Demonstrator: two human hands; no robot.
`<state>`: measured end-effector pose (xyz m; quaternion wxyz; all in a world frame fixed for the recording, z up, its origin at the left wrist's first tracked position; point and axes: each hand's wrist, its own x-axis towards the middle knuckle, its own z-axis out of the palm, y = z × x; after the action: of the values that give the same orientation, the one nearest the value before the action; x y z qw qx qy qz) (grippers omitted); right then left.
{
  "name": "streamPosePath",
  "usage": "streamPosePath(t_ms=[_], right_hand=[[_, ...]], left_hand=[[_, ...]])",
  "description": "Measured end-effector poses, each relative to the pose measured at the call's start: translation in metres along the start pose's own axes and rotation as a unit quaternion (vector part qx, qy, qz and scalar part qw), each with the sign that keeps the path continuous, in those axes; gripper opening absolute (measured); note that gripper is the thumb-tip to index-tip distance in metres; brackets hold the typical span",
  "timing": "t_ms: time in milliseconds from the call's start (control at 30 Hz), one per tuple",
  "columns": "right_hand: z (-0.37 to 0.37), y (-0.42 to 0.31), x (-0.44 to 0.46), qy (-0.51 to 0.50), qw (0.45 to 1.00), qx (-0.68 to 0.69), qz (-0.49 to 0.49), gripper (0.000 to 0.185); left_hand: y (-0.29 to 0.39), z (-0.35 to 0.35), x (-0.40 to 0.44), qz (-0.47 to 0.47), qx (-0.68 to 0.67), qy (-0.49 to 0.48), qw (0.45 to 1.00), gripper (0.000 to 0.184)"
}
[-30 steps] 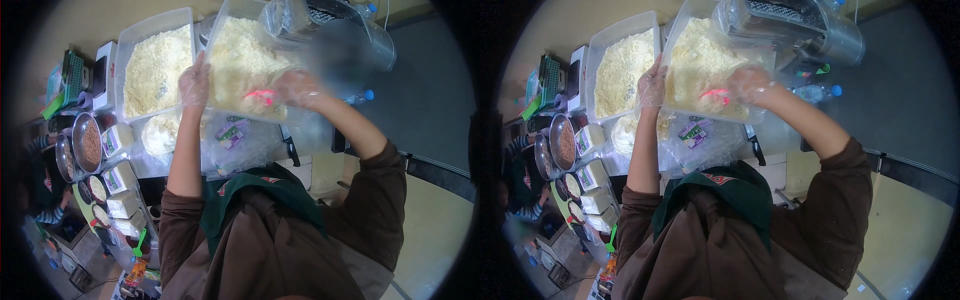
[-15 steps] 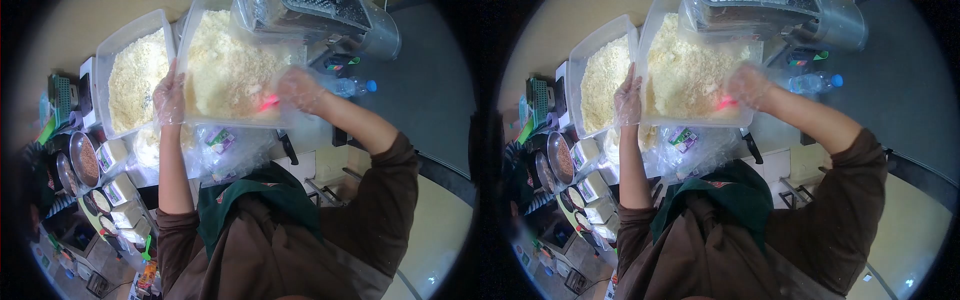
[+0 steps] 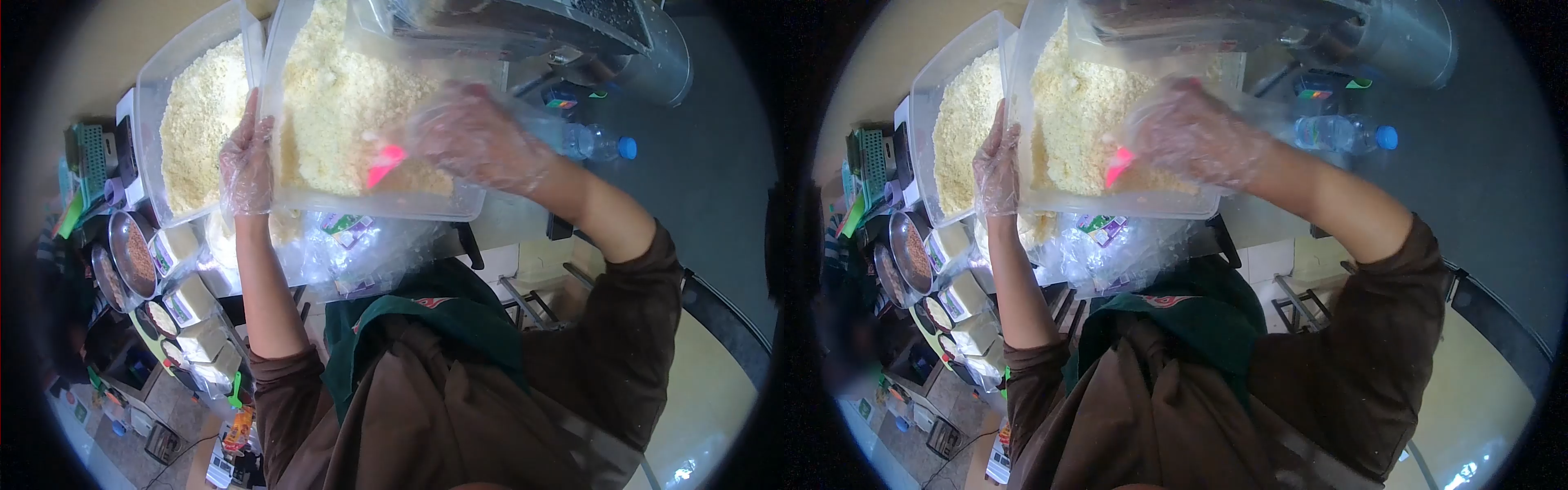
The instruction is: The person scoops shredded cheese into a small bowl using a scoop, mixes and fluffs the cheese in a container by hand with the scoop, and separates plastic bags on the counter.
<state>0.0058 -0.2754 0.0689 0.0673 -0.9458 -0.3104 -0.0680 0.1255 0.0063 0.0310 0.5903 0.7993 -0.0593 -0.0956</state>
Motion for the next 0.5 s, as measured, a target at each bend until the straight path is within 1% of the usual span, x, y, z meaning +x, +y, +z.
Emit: streamPosePath(t_ms=[33,67,100,133,167,200,233,267,300,333,367,400,467,500], right_hand=[[0.030,-0.006,-0.005,0.019,0.996,0.092,0.008,0.019],[0.039,-0.010,-0.001,0.039,0.982,0.183,0.014,0.019],[0.042,-0.010,-0.002,0.043,0.982,0.184,0.011,0.019],[0.031,-0.013,0.003,-0.058,0.984,0.159,0.048,0.019],[0.025,-0.014,0.005,-0.159,0.975,0.130,0.085,0.020],[0.039,-0.006,-0.011,-0.159,0.975,0.132,0.085,0.020],[0.064,0.011,-0.038,-0.167,0.920,0.315,0.162,0.020],[0.061,0.017,-0.039,-0.168,0.827,0.483,0.232,0.021],[0.057,0.020,-0.043,-0.168,0.828,0.483,0.231,0.021],[0.021,0.013,-0.021,-0.064,0.970,0.219,0.087,0.020],[0.003,0.005,-0.005,0.047,0.994,-0.069,-0.065,0.019],[0.011,-0.002,0.007,0.049,0.994,-0.068,-0.065,0.019],[0.029,-0.015,0.027,0.005,0.996,0.074,-0.058,0.012],[0.030,-0.015,0.028,0.010,0.995,0.077,-0.058,0.012]], left_hand=[[-0.002,0.000,0.000,0.000,0.002,-0.001,1.000,0.042],[-0.004,0.000,0.000,0.007,0.009,0.001,1.000,0.042],[-0.006,-0.001,0.000,0.013,0.017,0.005,1.000,0.043],[-0.002,-0.003,-0.001,0.012,0.021,0.008,1.000,0.043],[0.003,-0.003,-0.001,0.001,0.025,-0.001,1.000,0.046],[0.006,-0.002,-0.003,-0.011,0.027,-0.012,0.999,0.050],[0.005,-0.002,-0.003,-0.011,0.026,-0.013,1.000,0.050],[0.004,-0.003,-0.001,-0.016,0.010,-0.015,1.000,0.050],[0.003,-0.003,0.000,-0.021,-0.005,-0.018,1.000,0.050],[0.003,-0.003,0.001,-0.021,-0.004,-0.017,1.000,0.050],[0.002,-0.003,0.000,-0.018,-0.023,-0.015,0.999,0.050],[0.002,-0.001,-0.001,-0.013,-0.042,-0.012,0.999,0.051],[-0.002,0.000,0.000,-0.009,-0.049,-0.009,0.999,0.050],[-0.004,-0.001,0.000,-0.005,-0.059,-0.008,0.998,0.050]])
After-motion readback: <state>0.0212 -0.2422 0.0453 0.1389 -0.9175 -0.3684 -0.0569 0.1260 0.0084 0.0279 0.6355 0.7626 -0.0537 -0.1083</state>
